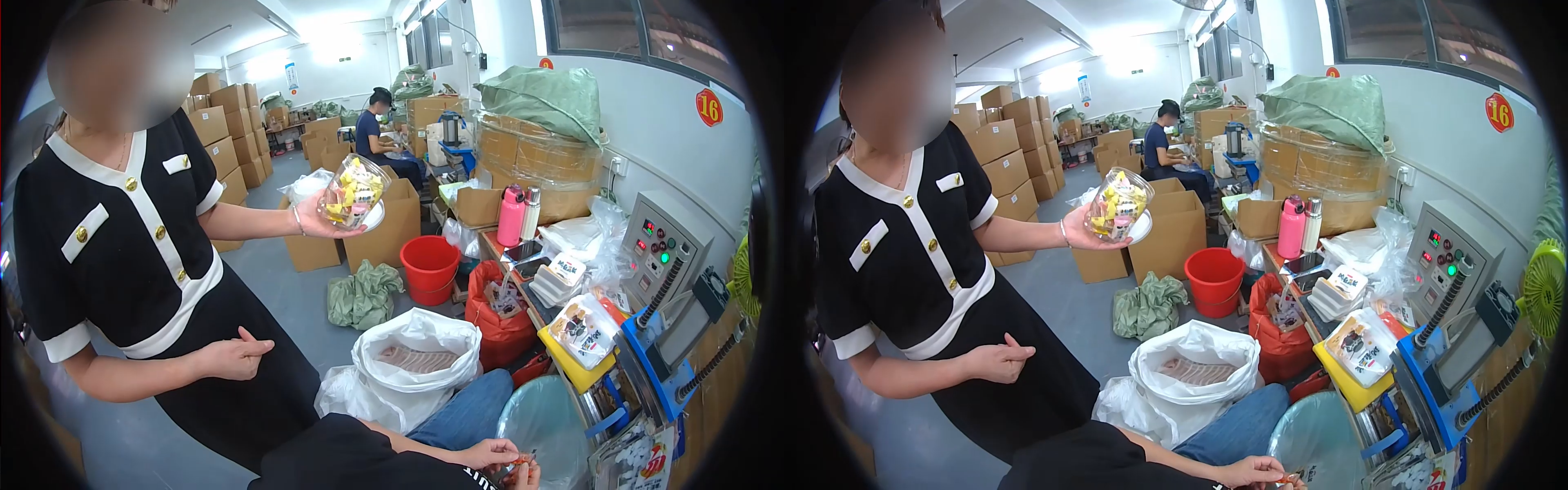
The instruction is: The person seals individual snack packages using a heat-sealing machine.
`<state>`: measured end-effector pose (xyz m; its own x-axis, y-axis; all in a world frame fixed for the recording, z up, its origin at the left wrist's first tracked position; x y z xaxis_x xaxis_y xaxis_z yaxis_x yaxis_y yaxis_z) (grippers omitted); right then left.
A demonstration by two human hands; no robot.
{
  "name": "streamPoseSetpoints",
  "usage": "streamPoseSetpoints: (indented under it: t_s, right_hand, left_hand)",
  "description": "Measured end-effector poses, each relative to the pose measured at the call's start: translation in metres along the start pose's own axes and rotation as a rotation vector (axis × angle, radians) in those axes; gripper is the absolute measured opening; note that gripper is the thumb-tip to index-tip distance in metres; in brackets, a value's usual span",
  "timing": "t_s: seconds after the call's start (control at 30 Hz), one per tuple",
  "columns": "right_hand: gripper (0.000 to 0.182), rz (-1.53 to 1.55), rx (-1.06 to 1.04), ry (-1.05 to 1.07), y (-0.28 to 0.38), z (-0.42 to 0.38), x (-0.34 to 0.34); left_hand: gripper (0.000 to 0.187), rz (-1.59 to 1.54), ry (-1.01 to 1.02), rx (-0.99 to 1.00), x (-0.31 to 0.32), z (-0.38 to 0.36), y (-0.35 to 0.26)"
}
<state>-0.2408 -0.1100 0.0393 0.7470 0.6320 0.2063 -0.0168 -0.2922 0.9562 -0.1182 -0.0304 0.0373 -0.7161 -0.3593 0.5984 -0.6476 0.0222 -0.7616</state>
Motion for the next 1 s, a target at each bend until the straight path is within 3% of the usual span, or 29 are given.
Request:
streamPoseSetpoints:
  t_s: [0.13, 0.2, 0.33, 0.47, 0.53, 0.57, 0.67, 0.77, 0.9, 1.0]
  right_hand:
    - [0.024, -0.052, -0.096, -0.046, 0.018, -0.007, 0.008]
    - [0.026, -0.009, 0.024, -0.049, 0.025, -0.009, 0.011]
    - [0.027, -0.013, 0.026, -0.066, 0.046, -0.014, 0.013]
    - [0.022, -0.052, -0.027, -0.03, 0.051, -0.004, 0.022]
    - [0.012, 0.01, -0.13, -0.026, 0.018, 0.011, -0.003]
    - [0.013, -0.054, -0.111, -0.016, 0.041, 0.005, 0.009]
    - [0.016, -0.047, -0.015, 0.044, 0.065, 0.006, 0.016]
    - [0.023, 0.196, 0.07, 0.141, 0.073, 0.004, 0.018]
    - [0.024, 0.214, 0.087, 0.183, 0.077, 0.011, 0.018]
    - [0.014, -0.022, -0.086, 0.096, 0.082, 0.023, 0.015]
  left_hand:
    - [0.023, -0.061, -0.011, 0.029, 0.006, -0.01, -0.014]
    - [0.024, -0.095, -0.002, 0.02, 0.006, -0.01, -0.015]
    - [0.027, -0.356, 0.027, -0.179, -0.005, 0.006, 0.011]
    - [0.025, -0.566, 0.157, -0.316, 0.017, -0.013, -0.013]
    - [0.029, -0.636, 0.117, -0.131, 0.025, -0.01, -0.045]
    - [0.028, -0.654, 0.03, -0.116, 0.017, -0.004, -0.055]
    - [0.033, -0.757, 0.035, -0.001, 0.0, 0.009, -0.076]
    - [0.028, -0.665, -0.046, -0.085, -0.001, 0.007, -0.085]
    - [0.026, -0.601, -0.127, -0.106, 0.01, 0.002, -0.079]
    - [0.025, -0.446, -0.197, -0.019, 0.006, 0.0, -0.074]
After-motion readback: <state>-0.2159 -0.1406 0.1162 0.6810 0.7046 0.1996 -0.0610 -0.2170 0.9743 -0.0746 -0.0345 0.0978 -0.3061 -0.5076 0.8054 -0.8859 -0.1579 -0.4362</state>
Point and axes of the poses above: each hand's wrist, its own z-axis towards the middle knuckle, its own x-axis out of the palm, y = z × x, the point moved 4 cm from there along z, towards the middle knuckle, and after that the axes turned 10 degrees about -z, right-handed, at the moved point
